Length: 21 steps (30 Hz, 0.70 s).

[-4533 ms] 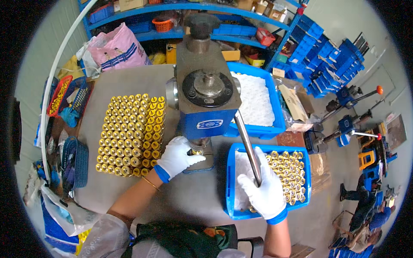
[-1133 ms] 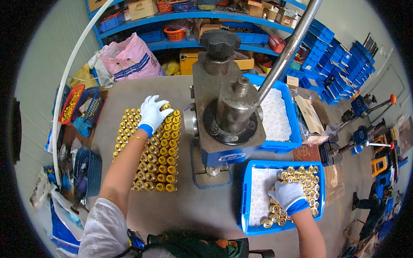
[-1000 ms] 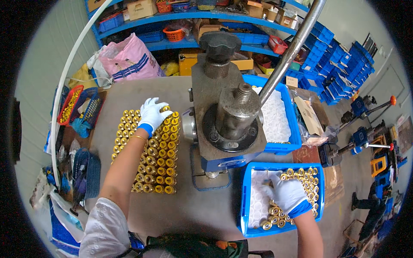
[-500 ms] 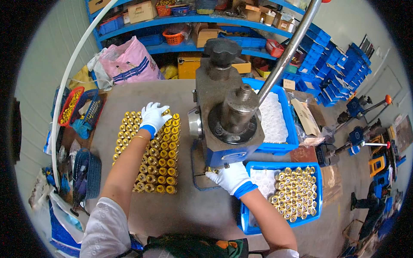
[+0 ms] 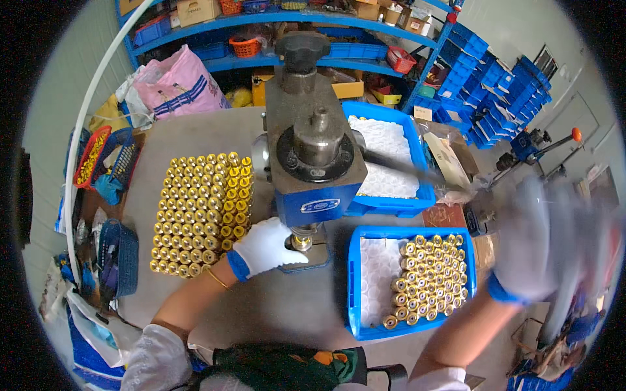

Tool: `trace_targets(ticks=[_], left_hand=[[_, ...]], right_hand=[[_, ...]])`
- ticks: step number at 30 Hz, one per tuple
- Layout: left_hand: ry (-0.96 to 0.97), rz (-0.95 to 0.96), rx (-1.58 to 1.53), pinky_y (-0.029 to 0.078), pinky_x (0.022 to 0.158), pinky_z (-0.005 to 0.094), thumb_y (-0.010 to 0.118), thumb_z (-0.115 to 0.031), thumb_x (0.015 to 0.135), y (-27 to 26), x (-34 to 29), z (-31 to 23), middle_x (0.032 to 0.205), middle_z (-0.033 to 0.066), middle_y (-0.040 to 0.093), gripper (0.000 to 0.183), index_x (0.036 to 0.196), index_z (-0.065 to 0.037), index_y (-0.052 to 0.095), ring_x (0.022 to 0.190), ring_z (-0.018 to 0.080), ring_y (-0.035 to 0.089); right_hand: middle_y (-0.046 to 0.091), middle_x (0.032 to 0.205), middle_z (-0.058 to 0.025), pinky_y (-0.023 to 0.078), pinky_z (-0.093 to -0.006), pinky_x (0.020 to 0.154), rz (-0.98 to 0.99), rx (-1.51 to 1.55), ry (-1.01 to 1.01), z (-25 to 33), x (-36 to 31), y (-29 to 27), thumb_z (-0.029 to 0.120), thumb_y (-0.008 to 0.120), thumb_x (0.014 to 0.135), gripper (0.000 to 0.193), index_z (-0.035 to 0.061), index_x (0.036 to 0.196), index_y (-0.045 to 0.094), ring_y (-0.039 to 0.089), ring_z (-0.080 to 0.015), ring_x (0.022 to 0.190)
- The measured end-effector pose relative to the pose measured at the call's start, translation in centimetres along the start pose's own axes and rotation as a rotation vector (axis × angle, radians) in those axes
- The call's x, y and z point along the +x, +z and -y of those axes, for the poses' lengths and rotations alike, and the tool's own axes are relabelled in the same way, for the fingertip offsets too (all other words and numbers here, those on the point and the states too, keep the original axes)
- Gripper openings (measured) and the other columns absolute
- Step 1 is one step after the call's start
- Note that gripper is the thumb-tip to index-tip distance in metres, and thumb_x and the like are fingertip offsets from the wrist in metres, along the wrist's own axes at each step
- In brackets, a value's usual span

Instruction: The person positions a manual press machine, takes metal parts one at a time from the table, presses each component using the machine lever, and places the pressed parts into a blue bin.

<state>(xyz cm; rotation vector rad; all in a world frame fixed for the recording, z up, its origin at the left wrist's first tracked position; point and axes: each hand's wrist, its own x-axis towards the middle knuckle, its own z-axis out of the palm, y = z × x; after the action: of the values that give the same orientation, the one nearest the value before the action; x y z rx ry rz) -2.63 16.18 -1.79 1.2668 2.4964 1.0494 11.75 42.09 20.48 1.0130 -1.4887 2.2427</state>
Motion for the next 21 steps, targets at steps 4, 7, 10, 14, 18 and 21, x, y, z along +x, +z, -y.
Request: trace_targets(ticks=[4,7,10,14,18,21], left_hand=[[-0.123,-0.032,-0.054,0.051,0.084,0.0458,0.079,-0.035,0.073,1.4,-0.4,1.4,0.093,0.0147,0.069,0.039,0.099,-0.009,0.069,0.091,0.036,0.064],[0.016,-0.152,-0.097,0.05,0.082,0.0481,0.079,-0.035,0.074,3.2,-0.6,2.8,0.091,0.0138,0.068,0.036,0.096,-0.009,0.068,0.089,0.0364,0.063],[0.038,-0.195,-0.123,0.049,0.083,0.0489,0.079,-0.036,0.073,3.4,-0.3,2.3,0.094,0.0138,0.068,0.037,0.096,-0.009,0.068,0.091,0.0367,0.063],[-0.052,-0.142,-0.075,0.05,0.085,0.0472,0.079,-0.033,0.073,2.7,-1.2,2.8,0.096,0.0141,0.068,0.036,0.098,-0.009,0.069,0.093,0.0364,0.063],[-0.036,-0.154,-0.213,0.051,0.085,0.0458,0.078,-0.031,0.074,2.5,0.0,1.3,0.097,0.0136,0.068,0.032,0.096,-0.009,0.07,0.093,0.0356,0.064],[-0.018,-0.153,-0.154,0.051,0.083,0.0461,0.078,-0.031,0.074,2.1,0.5,0.7,0.097,0.0139,0.068,0.032,0.095,-0.008,0.07,0.093,0.0352,0.064]], right_hand=[[0.039,0.153,-0.0202,0.028,-0.0396,0.117,-0.913,-1.161,0.8,-1.3,-4.0,10.2,0.027,0.06,0.098,0.057,0.0004,0.146,0.043,0.038,-0.0283,0.142],[0.05,0.138,-0.0285,0.036,-0.0463,0.11,-0.18,-1.433,0.674,-5.2,-8.6,4.1,0.029,0.067,0.087,0.074,-0.0093,0.143,0.039,0.05,-0.0419,0.127],[0.047,0.141,-0.0298,0.034,-0.0436,0.112,-0.245,-1.362,0.789,-8.8,-10.8,1.9,0.026,0.07,0.084,0.08,-0.0071,0.147,0.034,0.047,-0.0398,0.132],[0.042,0.146,-0.0309,0.031,-0.0392,0.114,-0.228,-0.945,1.025,-7.9,-8.8,1.7,0.025,0.07,0.084,0.086,-0.0052,0.151,0.027,0.041,-0.0369,0.138],[0.046,0.143,-0.0261,0.031,-0.0382,0.114,0.125,-0.741,0.631,2.5,-2.8,0.3,0.03,0.051,0.094,0.067,-0.0052,0.148,0.031,0.044,-0.0321,0.136],[0.052,0.136,-0.0227,0.034,-0.0498,0.113,0.028,-0.093,-0.017,3.3,1.8,-4.3,0.044,0.031,0.104,0.058,-0.0005,0.137,0.047,0.049,-0.0319,0.127]])
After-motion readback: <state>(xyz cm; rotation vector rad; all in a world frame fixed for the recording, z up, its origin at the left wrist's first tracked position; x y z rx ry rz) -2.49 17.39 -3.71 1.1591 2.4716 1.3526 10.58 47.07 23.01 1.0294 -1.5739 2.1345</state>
